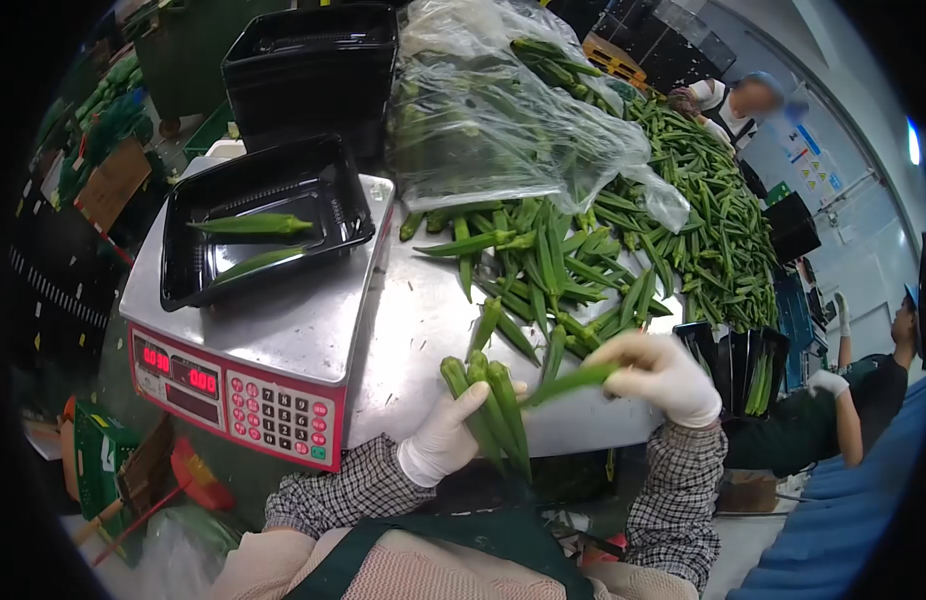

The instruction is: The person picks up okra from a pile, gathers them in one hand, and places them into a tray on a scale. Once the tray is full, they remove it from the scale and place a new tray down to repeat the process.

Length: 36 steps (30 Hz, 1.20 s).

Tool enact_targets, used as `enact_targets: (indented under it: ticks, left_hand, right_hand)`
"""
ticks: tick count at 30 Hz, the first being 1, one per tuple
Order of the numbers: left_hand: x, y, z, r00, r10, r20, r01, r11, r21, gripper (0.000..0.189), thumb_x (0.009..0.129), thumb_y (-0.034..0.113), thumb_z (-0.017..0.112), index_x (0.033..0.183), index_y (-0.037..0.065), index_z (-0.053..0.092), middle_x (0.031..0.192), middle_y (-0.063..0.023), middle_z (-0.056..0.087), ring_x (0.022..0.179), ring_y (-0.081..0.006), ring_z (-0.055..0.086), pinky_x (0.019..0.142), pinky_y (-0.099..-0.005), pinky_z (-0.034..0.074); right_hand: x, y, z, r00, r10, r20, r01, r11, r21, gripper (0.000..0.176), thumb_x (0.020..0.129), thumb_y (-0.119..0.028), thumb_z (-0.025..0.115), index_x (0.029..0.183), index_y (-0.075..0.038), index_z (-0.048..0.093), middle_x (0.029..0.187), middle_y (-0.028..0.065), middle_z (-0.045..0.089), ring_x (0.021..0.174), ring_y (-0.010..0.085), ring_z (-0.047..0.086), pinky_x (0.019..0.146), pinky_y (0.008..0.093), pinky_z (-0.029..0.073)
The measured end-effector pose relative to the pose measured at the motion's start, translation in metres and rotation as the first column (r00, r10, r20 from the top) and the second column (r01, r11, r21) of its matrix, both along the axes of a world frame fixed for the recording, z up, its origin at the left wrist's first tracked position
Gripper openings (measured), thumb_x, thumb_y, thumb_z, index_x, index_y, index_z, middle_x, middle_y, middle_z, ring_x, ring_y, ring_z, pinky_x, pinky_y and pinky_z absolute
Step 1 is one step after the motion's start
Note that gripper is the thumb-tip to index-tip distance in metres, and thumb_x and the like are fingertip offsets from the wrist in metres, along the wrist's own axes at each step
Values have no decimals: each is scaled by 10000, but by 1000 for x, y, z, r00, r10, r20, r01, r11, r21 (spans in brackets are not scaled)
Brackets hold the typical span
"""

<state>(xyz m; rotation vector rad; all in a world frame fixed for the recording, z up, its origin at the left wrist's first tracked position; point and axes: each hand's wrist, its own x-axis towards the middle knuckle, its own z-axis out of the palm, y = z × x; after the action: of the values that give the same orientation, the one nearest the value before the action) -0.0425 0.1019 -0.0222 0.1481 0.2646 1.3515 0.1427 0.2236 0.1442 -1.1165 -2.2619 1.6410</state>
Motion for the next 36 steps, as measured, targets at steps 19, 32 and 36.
enact_targets:
  ticks: [19,32,36]
  left_hand:
    - [-2,1,-5,999,-18,41,20,999,-42,566,838,225,634,1299,21,377,1174,-179,532,1091,-285,543,992,-424,429]
    - [-2,1,0,962,11,274,-21,999,33,492,874,255,478,1307,39,387,1288,-166,474,1205,-305,461,1017,-443,361]
    - [-10,-1,0,947,-47,317,36,999,41,459,856,192,525,1268,17,425,1197,-147,544,1112,-279,534,987,-425,409]
  right_hand:
    - [-51,119,-110,925,-375,67,309,841,444,528,728,-204,688,1147,71,523,859,94,637,754,185,618,685,265,488]
    - [-37,-51,-82,942,149,-300,179,534,826,568,602,60,679,1132,-47,505,1165,217,522,1007,390,561,838,388,476]
    - [-27,-76,-110,975,128,-183,91,520,849,664,575,45,641,1208,-28,453,1269,254,451,1094,393,508,907,424,426]
